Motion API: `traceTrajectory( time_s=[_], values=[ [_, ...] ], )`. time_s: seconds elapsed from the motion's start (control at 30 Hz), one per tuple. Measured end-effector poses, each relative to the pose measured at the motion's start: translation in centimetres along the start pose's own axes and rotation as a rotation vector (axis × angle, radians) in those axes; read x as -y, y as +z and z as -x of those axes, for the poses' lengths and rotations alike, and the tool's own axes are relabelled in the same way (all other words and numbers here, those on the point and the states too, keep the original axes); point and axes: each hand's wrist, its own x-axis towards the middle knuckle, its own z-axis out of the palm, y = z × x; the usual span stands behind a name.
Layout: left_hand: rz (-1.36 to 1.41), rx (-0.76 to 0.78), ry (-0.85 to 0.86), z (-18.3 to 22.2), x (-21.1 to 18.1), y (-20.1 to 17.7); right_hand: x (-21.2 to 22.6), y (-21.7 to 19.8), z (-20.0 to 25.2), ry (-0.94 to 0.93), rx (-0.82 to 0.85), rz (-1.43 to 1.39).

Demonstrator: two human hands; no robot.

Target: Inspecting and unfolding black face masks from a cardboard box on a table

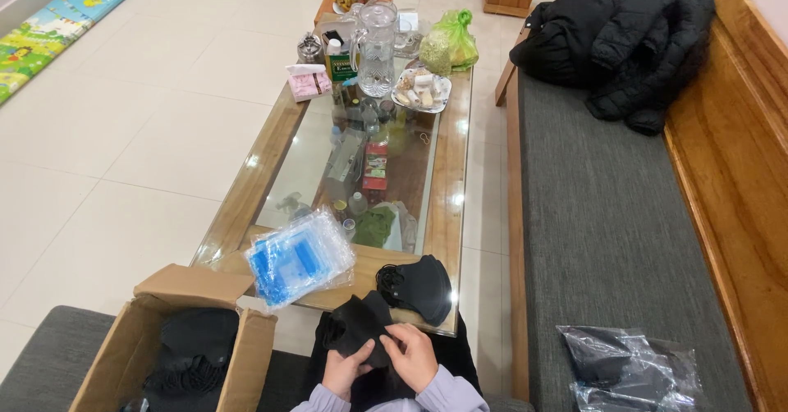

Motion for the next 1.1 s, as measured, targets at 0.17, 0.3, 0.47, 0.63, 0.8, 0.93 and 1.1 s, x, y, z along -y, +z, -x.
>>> traceTrajectory(
  time_s=[0.17,0.3,0.47,0.63,0.8,0.93,1.1],
  values=[
    [0.032,-0.01,-0.018,-0.2,0.4,-0.1,-0.1,-0.4,-0.5,-0.061,-0.063,-0.018],
    [0.045,0.018,0.016,-0.9,0.8,-0.8,-2.7,-0.4,-1.8,0.141,-0.142,-0.218],
    [0.058,-0.117,-0.103,2.7,-3.9,0.3,-7.6,-1.2,-4.0,0.458,-0.275,-0.437],
    [0.085,-0.123,-0.107,3.6,-4.4,0.0,-8.0,-2.9,-4.4,0.579,-0.232,-0.308],
    [0.074,-0.084,-0.011,3.5,-3.7,-0.2,-8.8,-2.4,-4.3,0.41,-0.212,-0.492],
    [0.061,-0.086,-0.006,3.0,-2.9,-0.8,-8.6,-3.6,-4.4,0.478,-0.223,-0.406],
    [0.071,-0.079,0.011,1.5,-1.3,-1.7,-7.2,-5.0,-4.6,0.539,-0.204,-0.328]
  ],
)
